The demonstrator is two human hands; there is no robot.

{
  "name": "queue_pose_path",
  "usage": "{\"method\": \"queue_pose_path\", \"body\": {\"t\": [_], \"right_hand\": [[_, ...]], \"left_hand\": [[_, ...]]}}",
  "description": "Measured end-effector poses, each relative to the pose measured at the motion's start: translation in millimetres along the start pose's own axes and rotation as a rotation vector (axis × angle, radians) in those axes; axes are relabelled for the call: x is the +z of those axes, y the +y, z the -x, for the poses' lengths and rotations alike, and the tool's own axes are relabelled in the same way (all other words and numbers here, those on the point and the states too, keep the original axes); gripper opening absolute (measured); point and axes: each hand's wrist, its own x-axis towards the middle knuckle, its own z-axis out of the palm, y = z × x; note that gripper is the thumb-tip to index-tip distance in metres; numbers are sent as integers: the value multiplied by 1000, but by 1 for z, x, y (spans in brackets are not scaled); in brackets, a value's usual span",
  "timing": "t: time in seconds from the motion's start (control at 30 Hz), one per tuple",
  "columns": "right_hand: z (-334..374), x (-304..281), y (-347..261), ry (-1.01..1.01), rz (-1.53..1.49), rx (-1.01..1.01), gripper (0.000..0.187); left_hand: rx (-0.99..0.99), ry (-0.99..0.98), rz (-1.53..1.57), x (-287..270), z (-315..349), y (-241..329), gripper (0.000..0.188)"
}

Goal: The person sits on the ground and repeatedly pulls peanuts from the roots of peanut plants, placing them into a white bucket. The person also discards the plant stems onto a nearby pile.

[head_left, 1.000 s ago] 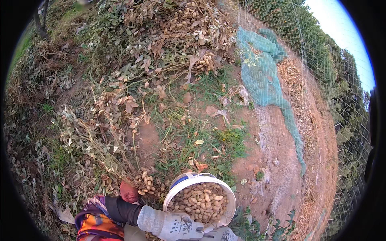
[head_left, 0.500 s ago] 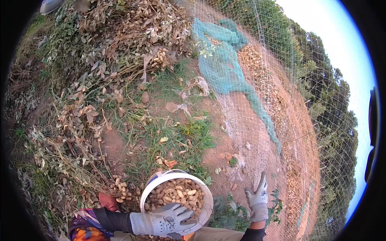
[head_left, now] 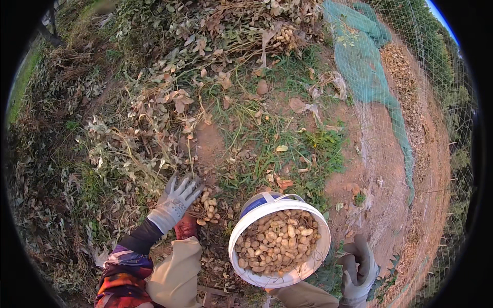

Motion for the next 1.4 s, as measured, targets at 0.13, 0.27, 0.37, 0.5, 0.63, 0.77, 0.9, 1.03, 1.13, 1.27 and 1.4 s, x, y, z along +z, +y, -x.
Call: {"method": "queue_pose_path", "body": {"t": [0.13,0.27,0.37,0.5,0.63,0.77,0.9,1.03,1.13,1.27,1.4], "right_hand": [[-10,10,-22,-46,416,-518,30],[-4,11,0,-116,489,-586,35],[1,10,1,-128,489,-550,31],[1,4,-10,-132,492,-582,32],[5,0,-16,-132,494,-645,33],[17,-6,-18,-147,469,-639,37],[22,-10,-13,-154,459,-592,41],[18,-13,-21,-85,499,-598,44],[27,-19,-10,-94,419,-563,48],[41,-45,-21,-36,395,-592,53],[49,-53,-19,32,241,-607,50]], "left_hand": [[66,46,-171,49,-31,-2,44],[8,251,569,106,-52,8,30],[187,-7,268,59,-49,5,31],[335,90,175,52,-46,11,37],[132,-111,234,61,-50,34,42],[66,-325,171,49,-70,31,40],[52,-177,141,17,-51,11,44],[-224,-345,259,-104,-42,-20,67],[-329,-40,309,-155,-37,-40,71],[-730,34,360,-179,-56,-59,76],[-695,-312,256,-139,-84,-9,41]]}}
